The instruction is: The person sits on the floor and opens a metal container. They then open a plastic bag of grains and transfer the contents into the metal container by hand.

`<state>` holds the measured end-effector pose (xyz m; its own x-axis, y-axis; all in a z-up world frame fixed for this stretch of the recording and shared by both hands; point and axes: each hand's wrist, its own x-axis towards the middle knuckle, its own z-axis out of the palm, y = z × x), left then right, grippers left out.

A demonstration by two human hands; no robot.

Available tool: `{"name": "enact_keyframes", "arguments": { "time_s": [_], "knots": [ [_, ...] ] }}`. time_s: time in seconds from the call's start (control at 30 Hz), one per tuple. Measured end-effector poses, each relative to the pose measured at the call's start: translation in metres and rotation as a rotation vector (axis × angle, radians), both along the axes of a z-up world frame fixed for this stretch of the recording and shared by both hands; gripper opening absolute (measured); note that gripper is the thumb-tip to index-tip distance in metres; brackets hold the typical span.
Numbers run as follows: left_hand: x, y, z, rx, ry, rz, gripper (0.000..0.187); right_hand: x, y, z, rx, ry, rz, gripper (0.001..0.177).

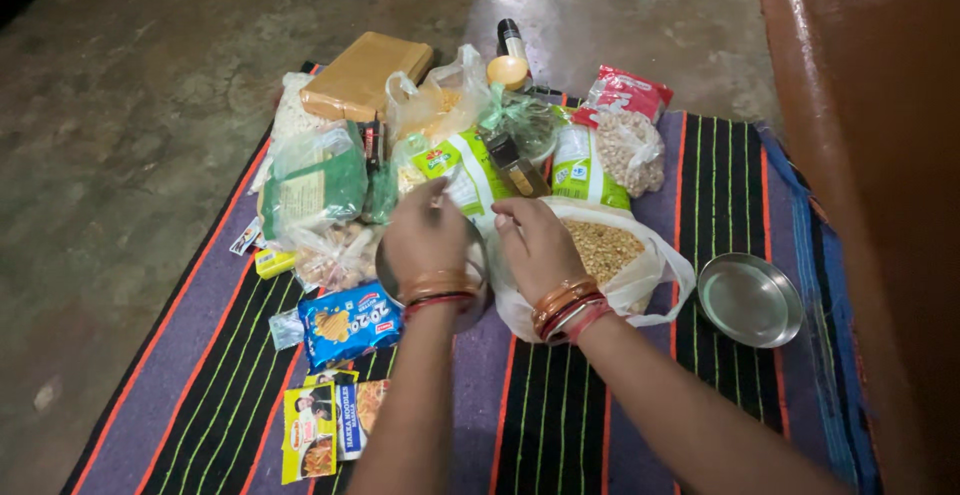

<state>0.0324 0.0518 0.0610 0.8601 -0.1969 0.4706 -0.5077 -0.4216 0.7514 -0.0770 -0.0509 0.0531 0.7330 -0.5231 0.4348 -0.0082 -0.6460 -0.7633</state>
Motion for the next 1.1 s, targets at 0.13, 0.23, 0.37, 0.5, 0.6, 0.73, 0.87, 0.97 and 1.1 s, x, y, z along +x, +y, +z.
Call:
{"name": "enact_keyframes", "arguments": {
  "time_s": [0.13, 0.23, 0.37, 0.5, 0.6, 0.73, 0.87, 0.97, 1.1],
  "knots": [
    [-0.051, -0.045, 0.002, -0.114, -0.131, -0.169, 0.023, -0.005, -0.029, -0.025, -0.062, -0.015, -0.074, 0.029],
    [-0.079, -0.061, -0.011, 0.004, 0.061, -0.348, 0.021, -0.025, -0.055, -0.042, -0.083, 0.286, -0.117, 0.026],
    [-0.096, -0.062, -0.038, 0.455, 0.343, -0.381, 0.028, -0.061, -0.068, -0.062, -0.158, 0.531, -0.044, 0.024],
    [-0.099, -0.055, -0.063, 0.807, 0.458, -0.454, 0.039, -0.075, -0.068, -0.079, -0.151, 0.940, 0.061, 0.029],
    [-0.094, -0.053, -0.072, 0.880, 0.506, -0.511, 0.034, -0.070, -0.072, -0.086, -0.231, 1.097, 0.210, 0.029],
    [-0.079, -0.066, -0.081, 0.661, 0.441, -0.440, 0.031, -0.067, -0.090, -0.088, -0.034, 0.808, 0.090, 0.026],
    [-0.055, -0.091, -0.095, 0.338, 0.222, -0.417, 0.026, -0.051, -0.118, -0.093, -0.106, 0.367, -0.076, 0.022],
    [-0.046, -0.103, -0.105, 0.237, 0.066, -0.350, 0.033, -0.040, -0.133, -0.106, -0.093, 0.271, -0.149, 0.034],
    [-0.045, -0.112, -0.108, 0.176, -0.001, -0.294, 0.034, -0.032, -0.149, -0.124, -0.034, 0.172, -0.075, 0.030]
  ]
}}
